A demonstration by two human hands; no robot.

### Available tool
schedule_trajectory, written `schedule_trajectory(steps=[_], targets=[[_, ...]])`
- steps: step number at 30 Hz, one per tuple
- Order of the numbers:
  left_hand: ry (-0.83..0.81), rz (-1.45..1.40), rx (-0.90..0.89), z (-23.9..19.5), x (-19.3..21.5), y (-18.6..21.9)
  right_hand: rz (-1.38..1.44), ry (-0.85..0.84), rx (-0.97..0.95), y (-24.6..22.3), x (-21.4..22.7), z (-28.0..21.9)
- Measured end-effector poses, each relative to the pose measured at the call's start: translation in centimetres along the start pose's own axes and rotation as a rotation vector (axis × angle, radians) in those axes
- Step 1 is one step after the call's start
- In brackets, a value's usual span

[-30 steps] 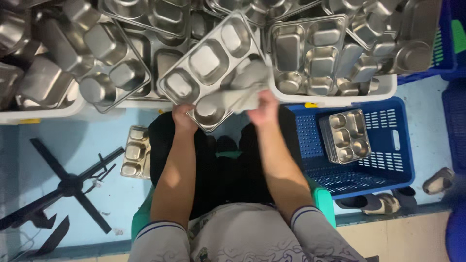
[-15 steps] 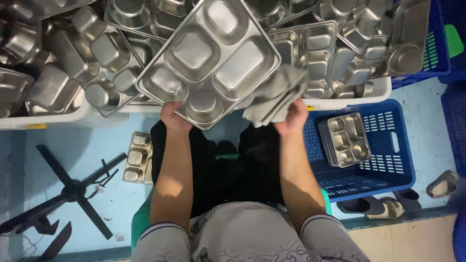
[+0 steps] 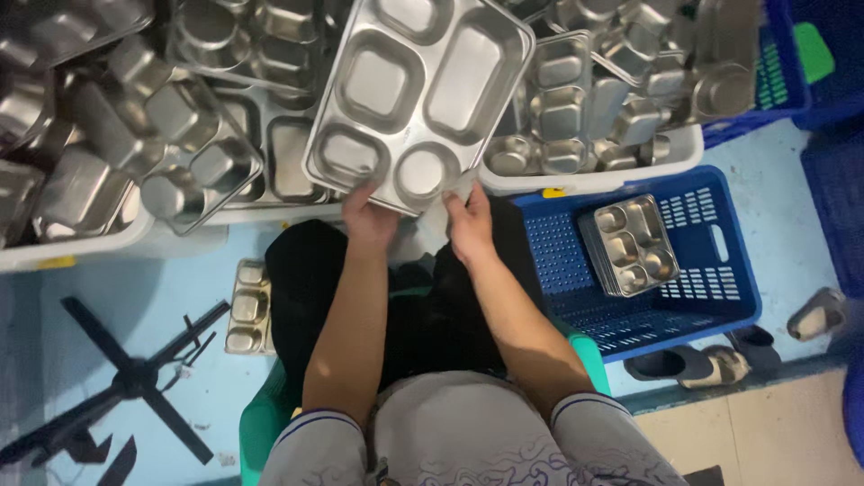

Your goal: The person wipes compartmentalized stainless steel trays with a cloth and places them into a blue basket. The person repeatedly picks trays from a large pile, wipes them, and stacks them in the basket.

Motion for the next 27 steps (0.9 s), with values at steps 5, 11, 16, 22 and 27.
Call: schedule_trajectory(steps=[5, 11, 16, 22, 27], targets=[[-0.199, 0.187, -0.161, 0.6, -5.3, 4.9, -0.366, 0.047, 0.281, -7.5, 4.1, 2.1], [-0.201, 0.396, 0.143, 1.8, -9.6, 2.8, -0.589, 0.034, 0.406, -14.6, 8.3, 2.9], [-0.030, 0.583, 0.266, 3.3, -10.2, -3.6, -0.853, 0.179, 0.590, -18.6, 9.2, 1.2], [-0.084, 0.804, -0.094, 3.5, -13.7, -9.3, -1.432, 0.209, 1.004, -23.7, 5.8, -2.3], [-0.305, 1.097, -0.210, 2.0, -18.0, -12.1, -1.579, -0.349, 0.895, -23.2, 3.6, -3.1]])
Point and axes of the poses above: each hand's wrist, its own z-axis towards the middle knuckle, its own x-axis out of the back of the hand, y = z × x, the point moved 4 cm from there along z, towards the middle knuckle, and after that the axes turned 12 degrees about z, right-handed, at the moved point
